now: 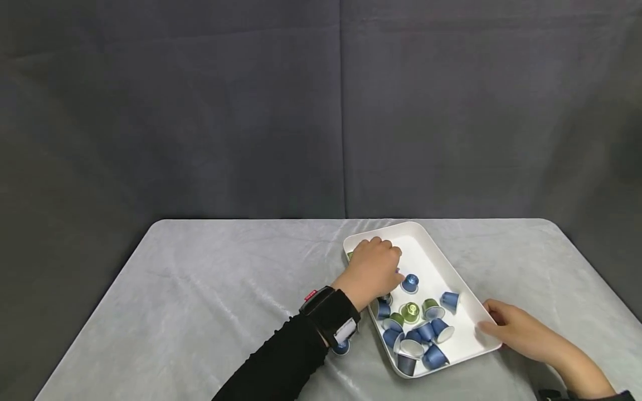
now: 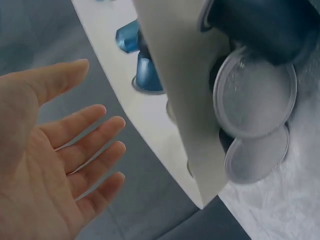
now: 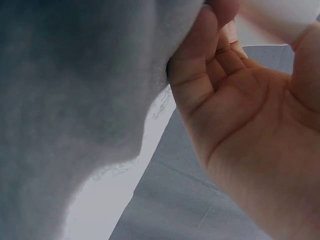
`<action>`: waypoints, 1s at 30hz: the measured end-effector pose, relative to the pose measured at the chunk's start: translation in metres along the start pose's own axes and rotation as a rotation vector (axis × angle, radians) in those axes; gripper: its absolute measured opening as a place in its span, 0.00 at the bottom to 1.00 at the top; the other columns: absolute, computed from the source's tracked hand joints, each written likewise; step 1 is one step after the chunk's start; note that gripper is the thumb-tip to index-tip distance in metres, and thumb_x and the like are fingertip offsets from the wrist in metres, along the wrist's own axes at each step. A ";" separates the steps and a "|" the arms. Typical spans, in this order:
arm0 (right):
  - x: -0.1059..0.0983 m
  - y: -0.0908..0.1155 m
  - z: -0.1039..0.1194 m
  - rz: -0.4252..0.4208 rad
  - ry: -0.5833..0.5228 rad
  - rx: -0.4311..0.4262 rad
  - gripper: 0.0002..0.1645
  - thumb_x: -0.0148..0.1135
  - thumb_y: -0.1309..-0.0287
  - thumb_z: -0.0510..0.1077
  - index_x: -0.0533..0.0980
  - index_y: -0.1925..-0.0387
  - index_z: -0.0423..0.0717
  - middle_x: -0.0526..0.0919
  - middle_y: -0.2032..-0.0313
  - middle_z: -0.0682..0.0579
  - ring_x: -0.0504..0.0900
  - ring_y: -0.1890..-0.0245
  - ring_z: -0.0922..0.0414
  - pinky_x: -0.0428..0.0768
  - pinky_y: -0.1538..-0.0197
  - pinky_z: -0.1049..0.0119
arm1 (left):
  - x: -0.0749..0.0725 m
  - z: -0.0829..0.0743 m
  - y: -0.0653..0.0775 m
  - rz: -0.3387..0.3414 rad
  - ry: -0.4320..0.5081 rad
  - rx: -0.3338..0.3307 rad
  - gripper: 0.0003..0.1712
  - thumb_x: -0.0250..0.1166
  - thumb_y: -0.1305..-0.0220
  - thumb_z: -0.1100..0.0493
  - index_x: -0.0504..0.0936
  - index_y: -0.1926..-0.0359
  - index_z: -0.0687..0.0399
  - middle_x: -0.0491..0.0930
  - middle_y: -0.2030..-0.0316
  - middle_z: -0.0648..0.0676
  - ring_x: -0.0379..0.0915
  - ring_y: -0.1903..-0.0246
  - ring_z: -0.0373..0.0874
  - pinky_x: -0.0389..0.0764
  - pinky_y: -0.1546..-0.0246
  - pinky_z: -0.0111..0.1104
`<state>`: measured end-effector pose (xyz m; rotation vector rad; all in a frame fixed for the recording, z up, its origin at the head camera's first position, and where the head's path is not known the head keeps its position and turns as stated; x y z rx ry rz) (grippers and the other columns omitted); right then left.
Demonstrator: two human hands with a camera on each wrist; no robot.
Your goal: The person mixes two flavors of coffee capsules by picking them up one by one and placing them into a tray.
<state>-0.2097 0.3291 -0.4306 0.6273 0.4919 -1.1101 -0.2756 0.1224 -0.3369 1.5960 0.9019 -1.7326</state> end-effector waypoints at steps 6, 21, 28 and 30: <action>0.001 0.001 -0.002 0.008 -0.018 0.014 0.09 0.58 0.32 0.40 0.71 0.59 0.35 0.79 0.72 0.50 0.72 0.76 0.63 0.73 0.74 0.68 | -0.009 0.009 0.007 -0.032 -0.023 0.013 0.18 0.65 0.35 0.42 0.85 0.51 0.45 0.81 0.58 0.46 0.75 0.55 0.42 0.74 0.54 0.36; 0.004 0.001 -0.001 0.007 0.003 0.038 0.10 0.59 0.33 0.41 0.71 0.59 0.36 0.78 0.72 0.51 0.72 0.76 0.62 0.73 0.74 0.68 | -0.017 0.037 0.028 -0.033 0.071 -0.015 0.22 0.64 0.32 0.44 0.82 0.42 0.46 0.82 0.50 0.48 0.77 0.50 0.45 0.74 0.50 0.38; 0.004 0.002 0.000 0.007 -0.003 0.032 0.10 0.59 0.33 0.40 0.71 0.60 0.36 0.78 0.72 0.51 0.72 0.76 0.62 0.74 0.75 0.67 | -0.004 0.063 0.040 0.024 0.217 -0.142 0.31 0.65 0.33 0.45 0.73 0.34 0.54 0.79 0.45 0.54 0.76 0.47 0.51 0.75 0.48 0.44; 0.004 0.002 0.000 0.006 -0.004 0.032 0.10 0.59 0.33 0.40 0.71 0.60 0.36 0.78 0.72 0.51 0.72 0.76 0.62 0.74 0.75 0.67 | 0.001 0.069 0.043 0.038 0.251 -0.172 0.34 0.65 0.34 0.45 0.71 0.34 0.57 0.78 0.46 0.57 0.77 0.49 0.52 0.76 0.51 0.45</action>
Point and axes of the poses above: each hand's wrist, its own y-axis away from the middle knuckle, its own x-axis out of the palm, z = x × y, the point moved 9 cm from there along -y, towards the middle knuckle
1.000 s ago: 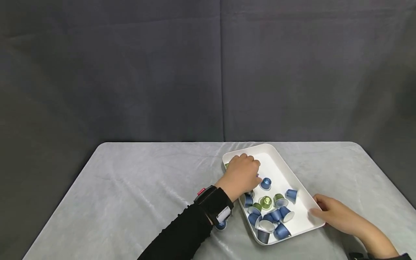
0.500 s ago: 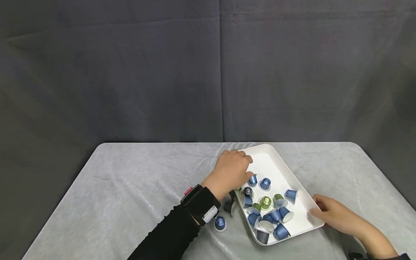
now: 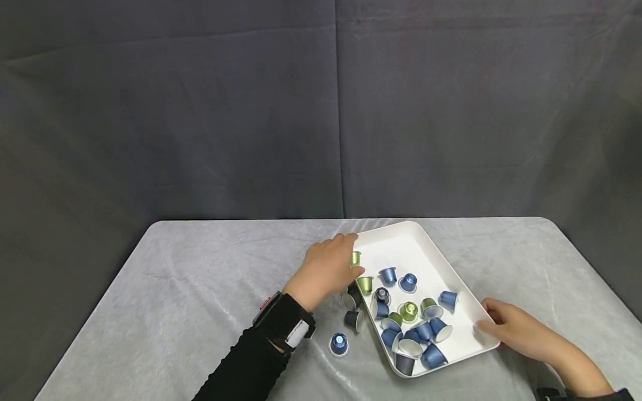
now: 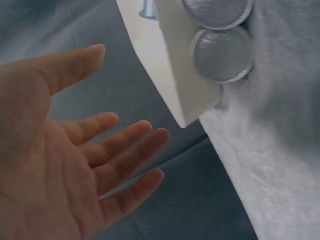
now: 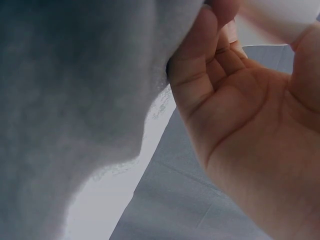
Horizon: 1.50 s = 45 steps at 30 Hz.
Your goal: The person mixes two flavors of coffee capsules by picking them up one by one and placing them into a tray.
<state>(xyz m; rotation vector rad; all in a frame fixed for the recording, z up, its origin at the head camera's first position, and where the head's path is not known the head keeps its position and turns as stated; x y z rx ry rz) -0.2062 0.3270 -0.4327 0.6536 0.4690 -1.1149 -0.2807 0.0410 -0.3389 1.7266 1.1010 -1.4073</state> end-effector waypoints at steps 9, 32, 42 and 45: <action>0.001 0.001 0.000 -0.003 -0.002 -0.004 0.09 0.59 0.33 0.40 0.72 0.60 0.36 0.79 0.72 0.51 0.72 0.76 0.63 0.73 0.74 0.68 | 0.020 0.017 0.008 0.072 0.023 -0.076 0.25 0.65 0.34 0.44 0.76 0.50 0.61 0.79 0.61 0.55 0.79 0.58 0.51 0.77 0.58 0.46; 0.003 0.000 -0.002 0.000 -0.013 -0.010 0.08 0.59 0.34 0.39 0.72 0.61 0.36 0.76 0.74 0.51 0.71 0.77 0.62 0.72 0.75 0.68 | 0.044 0.026 0.012 0.124 -0.047 -0.079 0.24 0.65 0.37 0.38 0.85 0.61 0.54 0.81 0.62 0.51 0.79 0.60 0.48 0.76 0.57 0.46; 0.002 0.001 -0.002 -0.006 -0.010 -0.011 0.08 0.59 0.33 0.39 0.72 0.61 0.37 0.77 0.73 0.51 0.71 0.76 0.63 0.72 0.74 0.68 | 0.050 0.025 0.012 0.074 -0.093 -0.062 0.24 0.73 0.44 0.41 0.84 0.58 0.56 0.78 0.62 0.52 0.78 0.60 0.51 0.77 0.61 0.44; 0.002 0.001 -0.002 -0.003 -0.013 -0.006 0.08 0.59 0.33 0.40 0.72 0.60 0.36 0.78 0.72 0.51 0.72 0.76 0.63 0.73 0.74 0.68 | 0.050 0.025 0.012 0.081 -0.092 -0.062 0.25 0.72 0.44 0.42 0.84 0.56 0.57 0.77 0.61 0.53 0.77 0.59 0.51 0.77 0.60 0.44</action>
Point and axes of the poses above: each hand's wrist, its own y-axis away from the middle knuckle, its own x-axis out of the palm, z = x × y, the point moved 9 cm from there along -y, towards the middle knuckle
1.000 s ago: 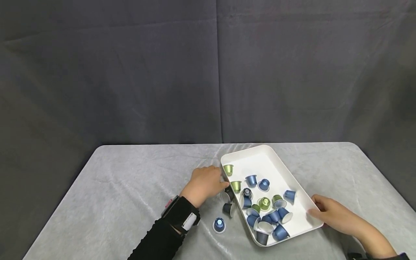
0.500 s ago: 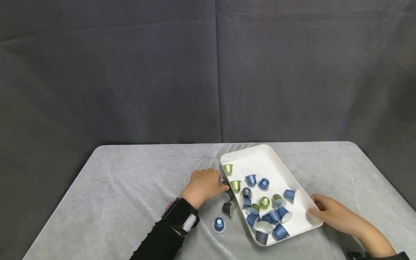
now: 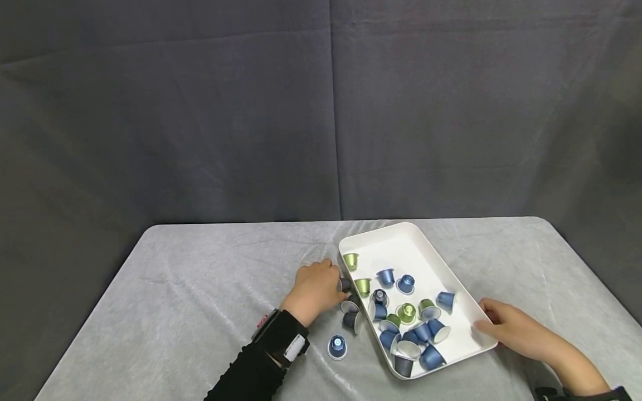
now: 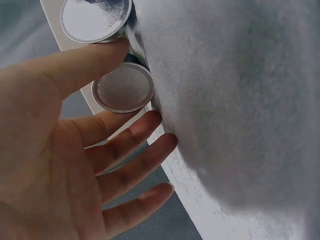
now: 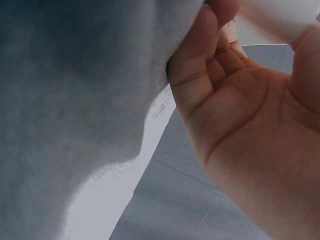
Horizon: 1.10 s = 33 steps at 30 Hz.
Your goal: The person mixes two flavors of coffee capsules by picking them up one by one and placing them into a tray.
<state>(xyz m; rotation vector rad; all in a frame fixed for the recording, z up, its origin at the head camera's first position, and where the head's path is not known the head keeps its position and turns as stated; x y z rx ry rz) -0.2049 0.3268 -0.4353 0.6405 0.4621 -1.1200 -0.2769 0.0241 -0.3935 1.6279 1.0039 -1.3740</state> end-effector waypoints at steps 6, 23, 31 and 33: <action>0.000 0.000 0.000 -0.001 -0.002 -0.008 0.09 0.59 0.33 0.40 0.72 0.60 0.36 0.78 0.72 0.51 0.72 0.76 0.63 0.73 0.74 0.68 | -0.002 0.001 -0.002 -0.015 0.009 0.007 0.18 0.71 0.43 0.46 0.84 0.63 0.56 0.78 0.64 0.52 0.78 0.63 0.50 0.76 0.62 0.44; 0.001 -0.001 -0.001 -0.005 -0.012 -0.011 0.09 0.59 0.34 0.39 0.72 0.60 0.36 0.78 0.73 0.50 0.72 0.76 0.62 0.73 0.74 0.68 | -0.019 0.009 -0.001 -0.212 0.235 0.001 0.14 0.68 0.42 0.58 0.78 0.56 0.56 0.77 0.65 0.52 0.78 0.65 0.50 0.79 0.67 0.45; 0.001 -0.002 -0.002 0.002 -0.014 0.012 0.10 0.59 0.33 0.41 0.72 0.59 0.35 0.78 0.72 0.50 0.72 0.75 0.61 0.73 0.74 0.67 | -0.034 0.017 -0.001 -0.303 0.310 -0.004 0.13 0.68 0.43 0.64 0.80 0.55 0.59 0.74 0.63 0.55 0.77 0.67 0.51 0.78 0.68 0.44; 0.001 -0.002 -0.002 0.001 -0.013 0.015 0.10 0.59 0.33 0.41 0.72 0.59 0.35 0.77 0.72 0.50 0.72 0.75 0.60 0.73 0.74 0.67 | -0.038 0.018 -0.002 -0.329 0.318 -0.003 0.14 0.69 0.43 0.65 0.80 0.54 0.59 0.74 0.61 0.56 0.78 0.66 0.52 0.79 0.67 0.45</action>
Point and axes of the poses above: each hand's wrist, its own y-axis away from the middle knuckle, its own x-axis out of the palm, z = x × y, the point moved 9 cm from there along -y, towards the middle knuckle
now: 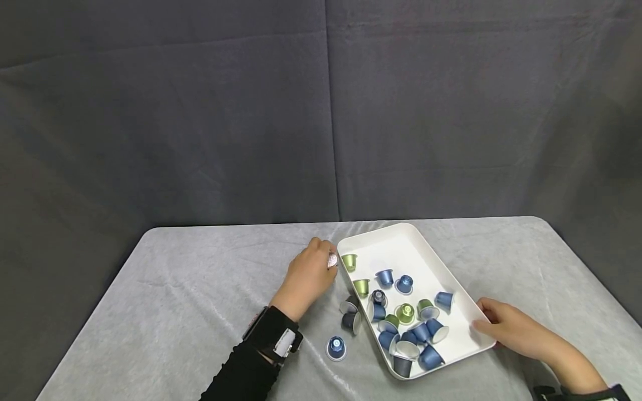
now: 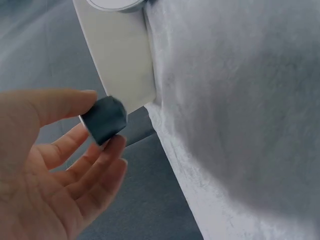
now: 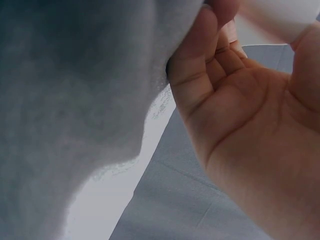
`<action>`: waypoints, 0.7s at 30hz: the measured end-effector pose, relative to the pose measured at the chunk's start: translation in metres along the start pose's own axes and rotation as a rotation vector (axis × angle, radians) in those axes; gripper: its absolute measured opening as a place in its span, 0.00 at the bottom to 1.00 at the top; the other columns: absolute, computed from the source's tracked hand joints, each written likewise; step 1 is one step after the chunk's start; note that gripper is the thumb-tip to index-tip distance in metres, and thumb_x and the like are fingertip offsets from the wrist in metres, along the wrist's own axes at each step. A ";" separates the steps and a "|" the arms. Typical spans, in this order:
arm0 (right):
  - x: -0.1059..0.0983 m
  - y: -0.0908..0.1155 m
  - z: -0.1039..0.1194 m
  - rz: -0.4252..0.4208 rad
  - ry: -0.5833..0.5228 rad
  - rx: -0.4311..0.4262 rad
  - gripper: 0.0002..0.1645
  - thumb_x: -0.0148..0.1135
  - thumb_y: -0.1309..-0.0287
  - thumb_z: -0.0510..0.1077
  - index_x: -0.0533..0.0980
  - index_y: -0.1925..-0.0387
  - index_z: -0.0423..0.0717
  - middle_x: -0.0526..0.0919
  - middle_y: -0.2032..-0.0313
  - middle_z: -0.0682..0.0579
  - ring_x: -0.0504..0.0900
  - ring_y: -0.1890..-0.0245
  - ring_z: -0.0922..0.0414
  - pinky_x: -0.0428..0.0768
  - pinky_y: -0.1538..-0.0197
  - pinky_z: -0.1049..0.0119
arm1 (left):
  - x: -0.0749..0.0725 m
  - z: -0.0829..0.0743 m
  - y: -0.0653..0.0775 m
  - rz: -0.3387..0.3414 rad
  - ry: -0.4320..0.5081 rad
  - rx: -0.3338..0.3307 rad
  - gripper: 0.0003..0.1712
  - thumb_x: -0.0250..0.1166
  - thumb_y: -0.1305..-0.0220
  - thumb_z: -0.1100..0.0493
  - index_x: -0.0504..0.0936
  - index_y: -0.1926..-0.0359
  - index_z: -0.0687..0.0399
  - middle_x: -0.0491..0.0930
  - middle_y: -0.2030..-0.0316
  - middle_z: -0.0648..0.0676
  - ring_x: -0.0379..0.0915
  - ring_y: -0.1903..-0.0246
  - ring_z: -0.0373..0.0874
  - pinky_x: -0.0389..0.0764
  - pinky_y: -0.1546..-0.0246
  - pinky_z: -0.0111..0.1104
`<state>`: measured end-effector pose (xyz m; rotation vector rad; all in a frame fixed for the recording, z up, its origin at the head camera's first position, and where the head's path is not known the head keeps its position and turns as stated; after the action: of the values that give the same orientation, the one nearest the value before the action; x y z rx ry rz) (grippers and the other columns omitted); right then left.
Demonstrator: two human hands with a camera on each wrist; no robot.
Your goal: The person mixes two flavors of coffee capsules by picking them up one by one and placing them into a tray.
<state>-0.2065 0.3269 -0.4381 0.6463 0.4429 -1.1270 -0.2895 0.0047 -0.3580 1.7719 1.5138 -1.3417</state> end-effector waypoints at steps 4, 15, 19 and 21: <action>-0.001 -0.001 0.001 -0.005 0.005 -0.004 0.10 0.59 0.34 0.41 0.72 0.59 0.36 0.77 0.73 0.51 0.72 0.76 0.61 0.73 0.74 0.67 | -0.007 -0.001 -0.003 -0.032 0.004 0.000 0.17 0.70 0.42 0.65 0.80 0.51 0.59 0.74 0.57 0.57 0.79 0.63 0.52 0.79 0.66 0.46; 0.000 0.001 -0.001 0.000 -0.009 -0.019 0.10 0.59 0.33 0.40 0.72 0.59 0.35 0.78 0.72 0.50 0.72 0.76 0.62 0.73 0.74 0.67 | -0.007 -0.023 -0.004 -0.067 -0.040 0.067 0.21 0.72 0.43 0.64 0.82 0.47 0.55 0.74 0.51 0.55 0.76 0.58 0.49 0.79 0.65 0.41; -0.001 0.000 -0.001 0.000 -0.011 -0.016 0.10 0.59 0.33 0.40 0.72 0.59 0.35 0.78 0.72 0.50 0.72 0.76 0.61 0.73 0.74 0.67 | -0.002 -0.034 -0.003 -0.063 -0.048 0.108 0.20 0.73 0.44 0.64 0.82 0.48 0.53 0.75 0.53 0.54 0.75 0.56 0.48 0.79 0.64 0.40; -0.001 0.000 -0.001 0.001 -0.010 -0.014 0.10 0.59 0.33 0.40 0.72 0.59 0.35 0.78 0.71 0.50 0.72 0.75 0.61 0.73 0.74 0.67 | 0.001 -0.041 -0.003 -0.062 -0.062 0.134 0.21 0.73 0.45 0.64 0.82 0.49 0.53 0.75 0.53 0.54 0.74 0.55 0.49 0.78 0.62 0.39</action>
<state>-0.2069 0.3279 -0.4383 0.6283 0.4411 -1.1251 -0.2765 0.0394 -0.3405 1.7574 1.4882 -1.5470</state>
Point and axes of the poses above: each hand's wrist, its own y-axis away from the middle knuckle, its own x-axis out of the palm, z = x × y, the point moved 9 cm from there along -y, towards the middle knuckle
